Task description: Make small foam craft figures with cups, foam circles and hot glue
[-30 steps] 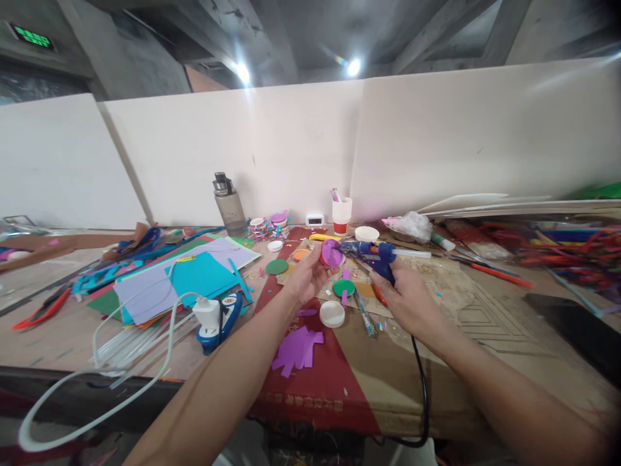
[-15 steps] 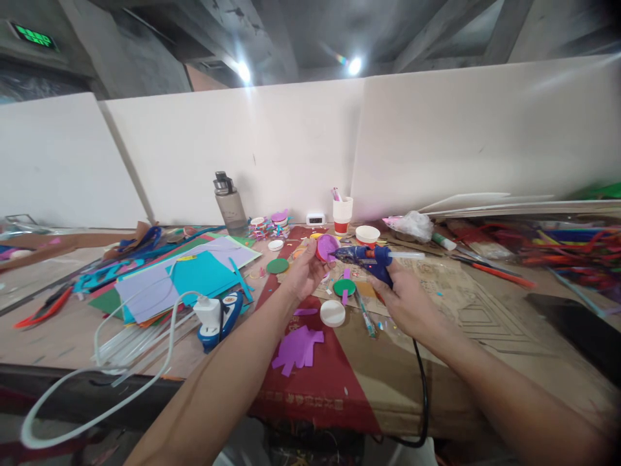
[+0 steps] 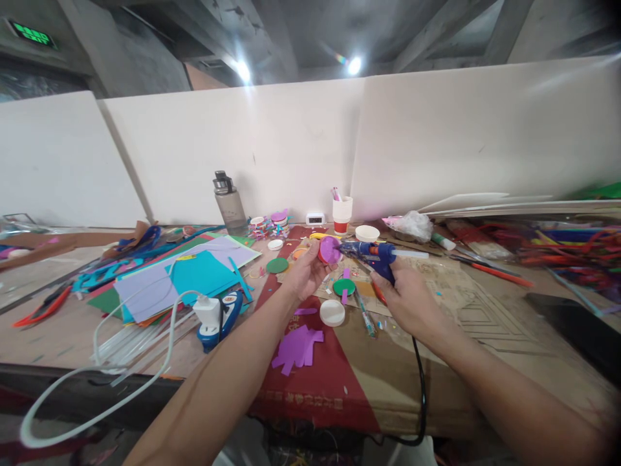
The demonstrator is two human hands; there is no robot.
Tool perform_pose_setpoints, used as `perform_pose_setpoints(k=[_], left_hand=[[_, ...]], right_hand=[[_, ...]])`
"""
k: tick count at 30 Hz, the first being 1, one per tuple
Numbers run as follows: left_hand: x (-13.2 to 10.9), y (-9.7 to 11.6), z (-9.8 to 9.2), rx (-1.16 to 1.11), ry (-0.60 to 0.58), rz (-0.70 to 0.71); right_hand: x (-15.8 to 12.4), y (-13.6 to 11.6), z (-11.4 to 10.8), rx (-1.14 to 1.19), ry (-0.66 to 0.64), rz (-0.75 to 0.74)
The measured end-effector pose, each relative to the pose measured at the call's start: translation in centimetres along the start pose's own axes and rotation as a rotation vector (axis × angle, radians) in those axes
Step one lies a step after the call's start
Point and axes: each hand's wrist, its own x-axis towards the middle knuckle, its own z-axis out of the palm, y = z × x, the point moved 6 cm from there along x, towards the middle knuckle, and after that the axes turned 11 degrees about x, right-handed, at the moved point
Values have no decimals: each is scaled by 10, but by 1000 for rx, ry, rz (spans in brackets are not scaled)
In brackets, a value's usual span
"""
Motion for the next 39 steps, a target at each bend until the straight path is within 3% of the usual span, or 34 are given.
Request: perform_pose_setpoints(k=[5,11,17,39], left_hand=[[0,1,-2,-8,36,9],[0,1,-1,-9,14,4],[-2,-4,3,3,-3,-28],[-4,-10,5,19,-23,-72]], right_hand=[[-1,-3,2,55,-32,-39],[0,1,0,-22,3,11],[0,-5,4,99,-46,-43],[-2,-6,5,110,-49,-26]])
